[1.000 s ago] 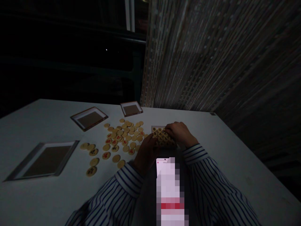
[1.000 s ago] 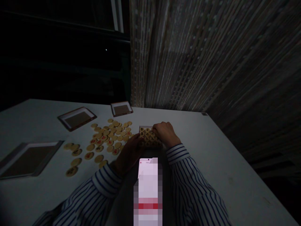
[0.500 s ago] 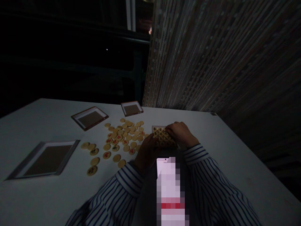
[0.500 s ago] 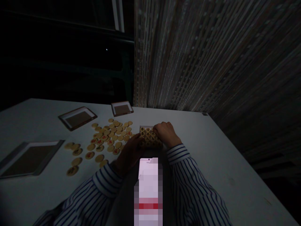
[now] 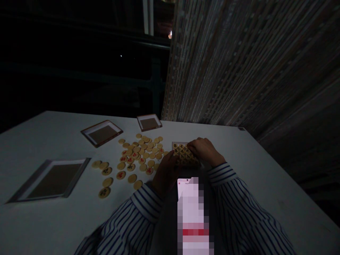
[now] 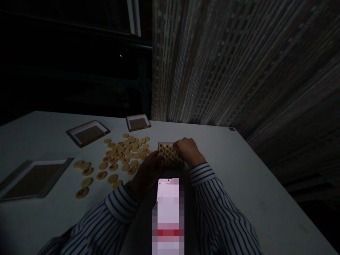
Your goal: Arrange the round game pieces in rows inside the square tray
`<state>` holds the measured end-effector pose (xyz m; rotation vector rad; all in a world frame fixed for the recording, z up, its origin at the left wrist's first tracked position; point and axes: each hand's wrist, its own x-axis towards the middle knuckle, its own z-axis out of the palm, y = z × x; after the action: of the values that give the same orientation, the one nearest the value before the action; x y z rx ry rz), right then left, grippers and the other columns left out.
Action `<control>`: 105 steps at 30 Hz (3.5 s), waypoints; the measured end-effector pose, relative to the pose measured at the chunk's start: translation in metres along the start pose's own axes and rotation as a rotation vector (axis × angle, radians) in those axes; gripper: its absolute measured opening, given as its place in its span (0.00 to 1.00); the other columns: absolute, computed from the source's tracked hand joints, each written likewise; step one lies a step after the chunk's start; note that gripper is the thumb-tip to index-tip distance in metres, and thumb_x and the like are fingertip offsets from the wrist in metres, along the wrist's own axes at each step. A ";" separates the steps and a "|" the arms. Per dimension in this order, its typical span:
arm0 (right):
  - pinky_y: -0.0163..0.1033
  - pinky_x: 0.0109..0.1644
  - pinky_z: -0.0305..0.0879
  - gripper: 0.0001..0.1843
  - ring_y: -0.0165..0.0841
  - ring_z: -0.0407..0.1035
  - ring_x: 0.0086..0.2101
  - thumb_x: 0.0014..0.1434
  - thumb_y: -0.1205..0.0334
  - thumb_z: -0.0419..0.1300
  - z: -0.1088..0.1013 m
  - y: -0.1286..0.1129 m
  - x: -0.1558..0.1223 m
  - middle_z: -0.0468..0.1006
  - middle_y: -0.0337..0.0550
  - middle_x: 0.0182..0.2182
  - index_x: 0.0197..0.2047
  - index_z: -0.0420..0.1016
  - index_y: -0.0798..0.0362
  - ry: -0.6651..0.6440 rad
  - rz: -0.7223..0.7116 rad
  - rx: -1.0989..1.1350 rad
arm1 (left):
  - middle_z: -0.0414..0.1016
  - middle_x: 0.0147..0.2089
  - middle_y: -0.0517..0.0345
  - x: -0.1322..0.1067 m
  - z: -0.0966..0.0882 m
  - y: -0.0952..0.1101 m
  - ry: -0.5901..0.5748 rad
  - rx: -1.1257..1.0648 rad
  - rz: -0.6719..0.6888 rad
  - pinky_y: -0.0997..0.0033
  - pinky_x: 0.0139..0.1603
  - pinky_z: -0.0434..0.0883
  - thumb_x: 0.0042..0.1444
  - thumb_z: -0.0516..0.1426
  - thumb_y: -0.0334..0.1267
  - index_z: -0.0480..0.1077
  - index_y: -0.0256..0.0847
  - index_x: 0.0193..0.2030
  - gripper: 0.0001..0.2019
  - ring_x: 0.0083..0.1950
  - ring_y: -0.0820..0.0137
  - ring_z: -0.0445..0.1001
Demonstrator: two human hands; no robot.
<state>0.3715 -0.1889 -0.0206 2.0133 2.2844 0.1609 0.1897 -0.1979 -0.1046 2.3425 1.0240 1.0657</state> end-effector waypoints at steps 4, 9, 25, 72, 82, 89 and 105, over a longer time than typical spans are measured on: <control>0.38 0.39 0.54 0.16 0.36 0.68 0.38 0.61 0.59 0.48 -0.001 0.000 -0.001 0.78 0.47 0.35 0.38 0.76 0.50 -0.009 0.005 0.011 | 0.64 0.56 0.45 0.000 0.000 0.001 -0.004 0.001 -0.005 0.53 0.56 0.65 0.53 0.55 0.32 0.65 0.38 0.49 0.15 0.57 0.60 0.63; 0.38 0.39 0.55 0.15 0.36 0.69 0.39 0.61 0.59 0.48 0.001 0.002 0.000 0.78 0.47 0.37 0.41 0.76 0.49 -0.003 -0.001 0.012 | 0.64 0.55 0.46 0.000 0.001 0.001 0.014 -0.010 0.005 0.53 0.56 0.66 0.53 0.55 0.31 0.65 0.38 0.48 0.14 0.56 0.61 0.64; 0.38 0.38 0.55 0.15 0.37 0.69 0.39 0.60 0.59 0.48 0.003 0.002 0.002 0.78 0.47 0.38 0.42 0.75 0.48 -0.015 0.001 0.007 | 0.64 0.56 0.46 0.000 0.001 0.000 0.007 0.000 0.005 0.53 0.55 0.66 0.53 0.55 0.33 0.65 0.39 0.48 0.14 0.57 0.60 0.64; 0.39 0.38 0.53 0.15 0.37 0.68 0.39 0.61 0.59 0.47 -0.003 -0.003 0.000 0.78 0.48 0.37 0.37 0.75 0.51 -0.070 0.016 -0.035 | 0.64 0.56 0.42 0.002 0.000 -0.001 -0.048 0.008 -0.028 0.54 0.56 0.65 0.51 0.56 0.30 0.66 0.35 0.48 0.16 0.57 0.58 0.63; 0.40 0.40 0.54 0.16 0.38 0.68 0.40 0.61 0.58 0.47 -0.003 -0.005 0.000 0.77 0.49 0.38 0.39 0.75 0.51 -0.085 0.028 -0.055 | 0.65 0.55 0.46 0.002 0.003 -0.003 -0.002 -0.006 -0.001 0.54 0.55 0.66 0.51 0.56 0.31 0.66 0.39 0.47 0.15 0.57 0.60 0.64; 0.40 0.41 0.53 0.16 0.37 0.67 0.41 0.61 0.59 0.45 -0.004 -0.005 0.000 0.77 0.48 0.38 0.38 0.74 0.51 -0.091 0.026 -0.065 | 0.65 0.55 0.43 0.002 0.004 -0.005 -0.015 -0.023 0.017 0.55 0.56 0.65 0.51 0.56 0.32 0.66 0.37 0.48 0.16 0.57 0.58 0.63; 0.39 0.42 0.55 0.17 0.36 0.68 0.40 0.62 0.58 0.46 -0.013 0.002 -0.006 0.78 0.49 0.38 0.43 0.74 0.52 0.022 0.063 0.004 | 0.65 0.55 0.45 0.003 -0.001 -0.001 -0.034 -0.009 0.007 0.53 0.55 0.65 0.51 0.55 0.32 0.66 0.39 0.47 0.14 0.56 0.58 0.64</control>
<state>0.3722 -0.1948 -0.0078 2.0970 2.2369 0.1834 0.1898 -0.1954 -0.1031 2.3506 0.9978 1.0272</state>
